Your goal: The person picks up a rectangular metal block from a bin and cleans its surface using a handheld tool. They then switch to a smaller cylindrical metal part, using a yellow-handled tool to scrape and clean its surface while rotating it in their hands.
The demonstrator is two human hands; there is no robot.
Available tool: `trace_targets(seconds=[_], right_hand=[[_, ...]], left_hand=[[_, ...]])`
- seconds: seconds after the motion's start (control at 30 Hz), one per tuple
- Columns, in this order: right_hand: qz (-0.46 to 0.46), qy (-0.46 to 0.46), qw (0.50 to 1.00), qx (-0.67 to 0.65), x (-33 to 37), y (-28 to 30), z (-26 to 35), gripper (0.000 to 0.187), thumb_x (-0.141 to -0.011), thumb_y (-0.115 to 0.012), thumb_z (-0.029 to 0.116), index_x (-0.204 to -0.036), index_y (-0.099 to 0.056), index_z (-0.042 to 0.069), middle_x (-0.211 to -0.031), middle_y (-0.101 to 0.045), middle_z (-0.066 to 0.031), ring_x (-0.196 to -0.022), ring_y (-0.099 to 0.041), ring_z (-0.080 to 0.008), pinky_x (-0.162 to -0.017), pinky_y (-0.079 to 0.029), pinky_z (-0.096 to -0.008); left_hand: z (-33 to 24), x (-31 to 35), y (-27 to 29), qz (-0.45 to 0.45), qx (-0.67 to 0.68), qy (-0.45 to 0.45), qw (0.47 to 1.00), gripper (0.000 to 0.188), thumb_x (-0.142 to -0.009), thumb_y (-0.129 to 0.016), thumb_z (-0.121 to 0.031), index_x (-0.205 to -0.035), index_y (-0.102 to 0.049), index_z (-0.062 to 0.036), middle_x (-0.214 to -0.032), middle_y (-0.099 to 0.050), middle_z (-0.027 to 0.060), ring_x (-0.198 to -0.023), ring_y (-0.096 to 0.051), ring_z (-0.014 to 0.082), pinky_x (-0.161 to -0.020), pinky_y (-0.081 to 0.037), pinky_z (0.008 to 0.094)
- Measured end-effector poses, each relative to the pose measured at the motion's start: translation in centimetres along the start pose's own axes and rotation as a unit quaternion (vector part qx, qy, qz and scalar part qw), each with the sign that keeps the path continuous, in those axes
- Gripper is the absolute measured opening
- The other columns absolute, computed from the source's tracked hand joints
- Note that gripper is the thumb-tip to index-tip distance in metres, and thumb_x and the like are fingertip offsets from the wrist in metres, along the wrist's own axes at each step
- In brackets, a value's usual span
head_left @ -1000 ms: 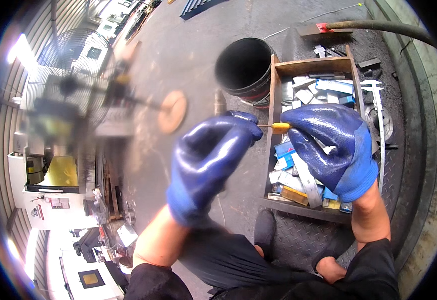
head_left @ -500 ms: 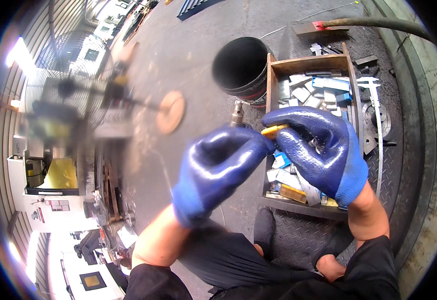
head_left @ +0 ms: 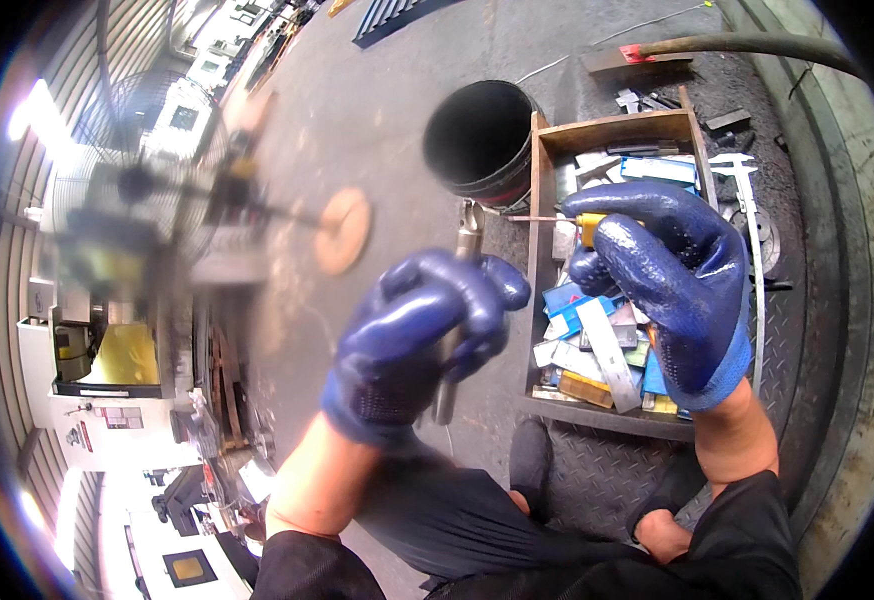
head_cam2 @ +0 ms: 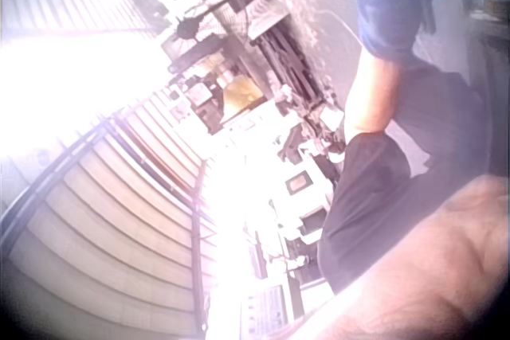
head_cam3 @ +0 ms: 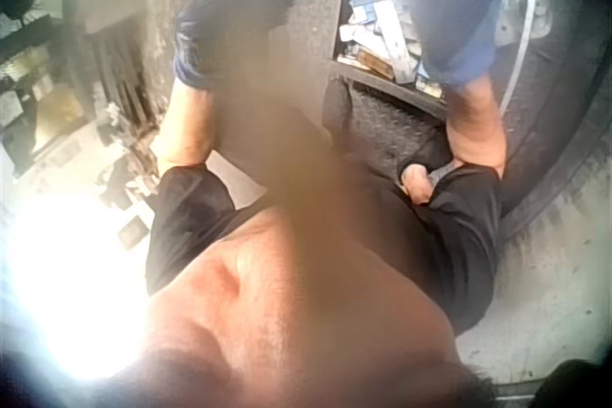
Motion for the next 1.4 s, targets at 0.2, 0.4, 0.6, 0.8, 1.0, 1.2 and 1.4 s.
trace_targets(seconds=[0.2, 0.4, 0.6, 0.8, 1.0, 1.2, 1.4], right_hand=[[-0.009, -0.021, 1.0, -0.014, 0.3, -0.9, -0.2, 0.018, -0.099, -0.068, 0.006, -0.115, -0.075, -0.001, -0.094, -0.075, -0.0078, -0.081, -0.074, -0.013, -0.071, -0.061, -0.0266], [-0.013, -0.03, 0.998, -0.059, 0.4, -1.4, -1.0, 0.016, -0.098, -0.072, 0.006, -0.112, -0.075, -0.001, -0.094, -0.077, -0.0094, -0.081, -0.074, -0.0127, -0.068, -0.061, -0.026], [-0.018, -0.013, 0.997, -0.069, 0.5, -1.3, -1.2, 0.016, -0.098, -0.071, 0.006, -0.112, -0.075, -0.001, -0.094, -0.076, -0.0084, -0.081, -0.074, -0.012, -0.068, -0.06, -0.0257], [-0.009, -0.028, 0.999, -0.034, 0.6, -1.3, -0.8, 0.02, -0.102, -0.066, 0.009, -0.117, -0.073, -0.002, -0.095, -0.075, -0.0093, -0.083, -0.074, -0.015, -0.075, -0.061, -0.0302], [-0.02, -0.018, 0.998, -0.066, 0.6, -1.3, -1.1, 0.016, -0.098, -0.071, 0.007, -0.112, -0.075, -0.001, -0.093, -0.076, -0.0082, -0.081, -0.074, -0.0121, -0.068, -0.061, -0.0256], [-0.023, -0.003, 0.999, -0.033, 0.7, -1.3, -1.1, 0.016, -0.097, -0.073, 0.006, -0.112, -0.076, 0.0, -0.095, -0.076, -0.008, -0.082, -0.074, -0.0118, -0.069, -0.06, -0.0255], [-0.019, 0.168, 0.979, 0.116, 1.3, -1.3, -0.4, 0.024, -0.091, -0.078, 0.002, -0.115, -0.076, 0.002, -0.102, -0.078, -0.0118, -0.088, -0.075, -0.0136, -0.074, -0.06, -0.0283]], left_hand=[[0.7, -0.7, 0.0, 0.091, 0.107, -0.043, 0.989, 0.037, -0.098, -0.062, -0.039, -0.098, -0.067, -0.0024, -0.108, -0.065, 0.0186, -0.068, -0.057, 0.0138, -0.052, -0.042, 0.0235], [0.5, -0.3, -0.5, 0.08, 0.06, -0.027, 0.995, 0.033, -0.096, -0.062, -0.039, -0.092, -0.062, -0.0064, -0.106, -0.06, 0.0161, -0.064, -0.05, 0.0147, -0.051, -0.04, 0.0254], [0.3, -0.2, -1.0, 0.063, 0.027, -0.017, 0.997, 0.032, -0.095, -0.061, -0.04, -0.089, -0.059, -0.0084, -0.106, -0.057, 0.0148, -0.064, -0.047, 0.0152, -0.054, -0.039, 0.0263], [0.5, -0.1, -0.8, 0.058, 0.023, -0.019, 0.998, 0.032, -0.096, -0.061, -0.039, -0.091, -0.061, -0.0078, -0.108, -0.058, 0.0154, -0.066, -0.047, 0.0152, -0.055, -0.039, 0.0258], [0.2, -0.2, -1.3, 0.075, 0.04, -0.018, 0.996, 0.032, -0.096, -0.06, -0.038, -0.093, -0.062, -0.0067, -0.11, -0.058, 0.0163, -0.067, -0.048, 0.0142, -0.054, -0.039, 0.0242], [0.6, 0.0, -0.8, 0.053, 0.023, -0.023, 0.998, 0.032, -0.096, -0.063, -0.037, -0.094, -0.064, -0.0045, -0.109, -0.061, 0.018, -0.068, -0.05, 0.0146, -0.058, -0.042, 0.0263], [0.6, 0.1, -0.2, 0.039, -0.018, -0.011, 0.999, 0.036, -0.095, -0.065, -0.037, -0.095, -0.066, -0.0018, -0.107, -0.064, 0.0201, -0.068, -0.053, 0.0156, -0.062, -0.043, 0.0279]])
Point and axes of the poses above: each hand's wrist, its own x-axis away from the middle knuckle, its own y-axis out of the back of the hand, z = x × y, the point moved 4 cm from there along -x, towards the middle knuckle
